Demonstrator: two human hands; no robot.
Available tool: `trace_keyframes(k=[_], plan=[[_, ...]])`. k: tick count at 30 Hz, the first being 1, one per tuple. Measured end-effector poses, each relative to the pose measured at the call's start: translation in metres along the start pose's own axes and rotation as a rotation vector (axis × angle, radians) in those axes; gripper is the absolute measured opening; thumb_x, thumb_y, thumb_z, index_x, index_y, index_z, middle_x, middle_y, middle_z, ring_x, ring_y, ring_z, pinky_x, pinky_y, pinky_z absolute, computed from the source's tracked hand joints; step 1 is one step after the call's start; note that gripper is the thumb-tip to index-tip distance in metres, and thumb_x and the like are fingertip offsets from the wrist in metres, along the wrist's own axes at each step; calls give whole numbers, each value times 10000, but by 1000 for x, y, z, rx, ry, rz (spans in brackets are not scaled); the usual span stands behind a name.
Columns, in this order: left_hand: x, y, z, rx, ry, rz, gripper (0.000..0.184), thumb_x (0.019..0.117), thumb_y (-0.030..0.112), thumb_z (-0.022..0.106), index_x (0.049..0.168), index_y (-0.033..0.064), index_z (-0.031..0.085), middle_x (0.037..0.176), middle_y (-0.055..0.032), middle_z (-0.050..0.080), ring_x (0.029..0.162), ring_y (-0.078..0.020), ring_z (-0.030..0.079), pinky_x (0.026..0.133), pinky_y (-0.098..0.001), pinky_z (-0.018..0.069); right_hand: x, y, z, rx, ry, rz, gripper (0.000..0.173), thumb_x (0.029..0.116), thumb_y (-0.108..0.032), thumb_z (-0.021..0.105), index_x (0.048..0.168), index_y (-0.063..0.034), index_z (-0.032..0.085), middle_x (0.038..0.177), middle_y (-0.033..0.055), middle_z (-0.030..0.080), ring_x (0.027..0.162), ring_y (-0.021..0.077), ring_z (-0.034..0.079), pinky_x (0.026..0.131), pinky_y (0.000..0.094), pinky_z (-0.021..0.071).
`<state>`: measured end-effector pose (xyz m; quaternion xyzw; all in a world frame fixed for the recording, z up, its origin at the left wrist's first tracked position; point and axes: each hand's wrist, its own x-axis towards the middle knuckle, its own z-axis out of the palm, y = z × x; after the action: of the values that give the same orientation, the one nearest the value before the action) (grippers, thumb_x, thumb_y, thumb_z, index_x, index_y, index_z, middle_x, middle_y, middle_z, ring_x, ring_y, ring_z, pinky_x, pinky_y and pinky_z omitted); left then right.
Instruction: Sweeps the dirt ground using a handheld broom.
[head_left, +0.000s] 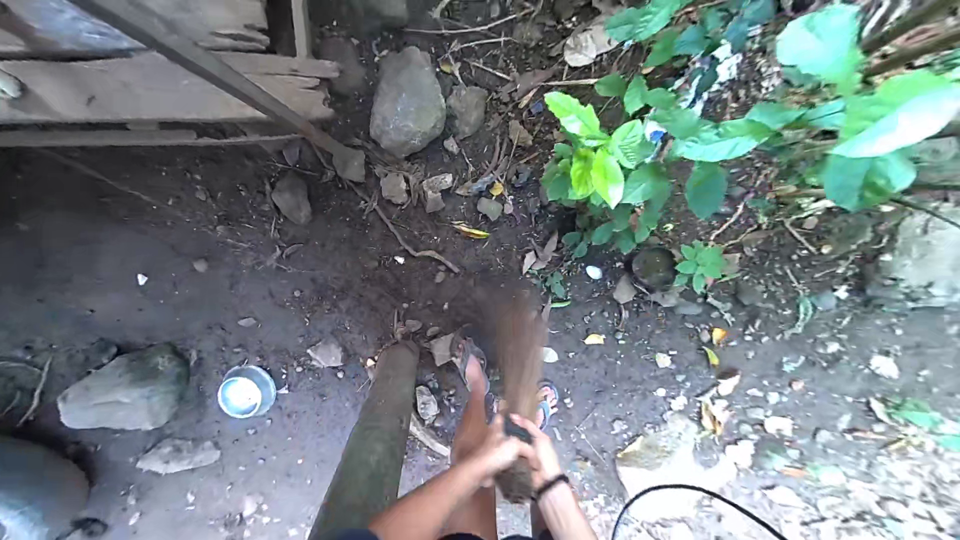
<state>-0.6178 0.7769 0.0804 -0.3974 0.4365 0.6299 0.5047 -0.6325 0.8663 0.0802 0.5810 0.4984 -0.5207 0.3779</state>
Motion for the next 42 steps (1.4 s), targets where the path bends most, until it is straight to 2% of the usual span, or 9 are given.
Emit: trace_keyframes(k=[6, 11, 16, 23, 25, 27, 29, 36, 42], plan=[[-19, 33, 28, 311, -328, 187, 1074, 763, -64, 762, 1647, 106, 176, 1661, -228, 247, 1510, -364, 313, 1213, -529, 299, -50, -15, -35, 186, 272, -196, 219, 1046, -189, 481, 1006, -4, 592, 714, 27, 589, 583, 82, 570, 540, 270, 500], [-85, 22, -37, -3, 396, 298, 1092, 693, -41, 778, 1615, 59, 200, 1464, -236, 505, 1251, -284, 594, 1030, -451, 513, -50, -22, 67, -71, -336, -6, 172, 966, -56, 594, 1101, 49, 611, 854, 108, 670, 744, 160, 652, 697, 347, 562], [-1, 95, -124, 33, 676, 166, 970, 867, 30, 703, 1641, 115, 127, 1434, -278, 503, 1202, -372, 579, 952, -541, 502, 37, -72, 185, -205, -568, 54, 288, 1043, -124, 548, 1261, 58, 598, 1145, 168, 648, 954, 190, 597, 876, 361, 487], [104, 73, 81, 473, -95, -25, 1095, 828, 152, 766, 1662, 170, 56, 1544, -265, 429, 1382, -405, 485, 1099, -594, 425, 97, -61, -71, 607, -67, -134, 345, 1027, -92, 410, 1352, 6, 477, 1093, 104, 619, 899, 111, 621, 808, 284, 538], [104, 67, 94, 479, -277, 2, 1048, 843, 85, 742, 1663, 175, 94, 1675, -207, 220, 1501, -360, 330, 1184, -560, 338, 83, -58, -92, 606, 74, -177, 347, 1023, -62, 430, 1355, 28, 472, 1130, 122, 599, 933, 128, 606, 853, 290, 523], [85, 66, 78, 501, -355, 71, 955, 833, 2, 707, 1642, 162, 225, 1651, -190, 296, 1481, -328, 371, 1182, -524, 345, 54, -55, -77, 460, 248, -163, 262, 1038, -134, 509, 1220, 43, 573, 984, 119, 622, 789, 146, 580, 713, 331, 507], [54, 60, 51, 504, -325, 133, 946, 817, -50, 691, 1631, 132, 246, 1586, -201, 402, 1409, -304, 466, 1150, -487, 398, 24, -45, -54, 354, 236, -107, 252, 1046, -202, 532, 1062, 33, 621, 774, 76, 590, 594, 122, 516, 528, 309, 442], [35, 28, 52, 245, 560, 218, 1061, 761, 5, 741, 1641, 86, 154, 1453, -288, 502, 1284, -390, 545, 1029, -551, 466, 57, -58, -23, 51, -427, 57, 315, 1005, -106, 612, 1263, 74, 591, 1143, 187, 650, 970, 206, 605, 893, 380, 497], [181, 1, 281, 557, 55, 37, 1046, 844, 132, 777, 1649, 161, 111, 1357, -267, 592, 1198, -367, 630, 993, -541, 525, 150, -66, -271, 826, -166, -46, 264, 1013, -161, 442, 1225, -33, 534, 926, 73, 640, 752, 113, 639, 659, 296, 568]])
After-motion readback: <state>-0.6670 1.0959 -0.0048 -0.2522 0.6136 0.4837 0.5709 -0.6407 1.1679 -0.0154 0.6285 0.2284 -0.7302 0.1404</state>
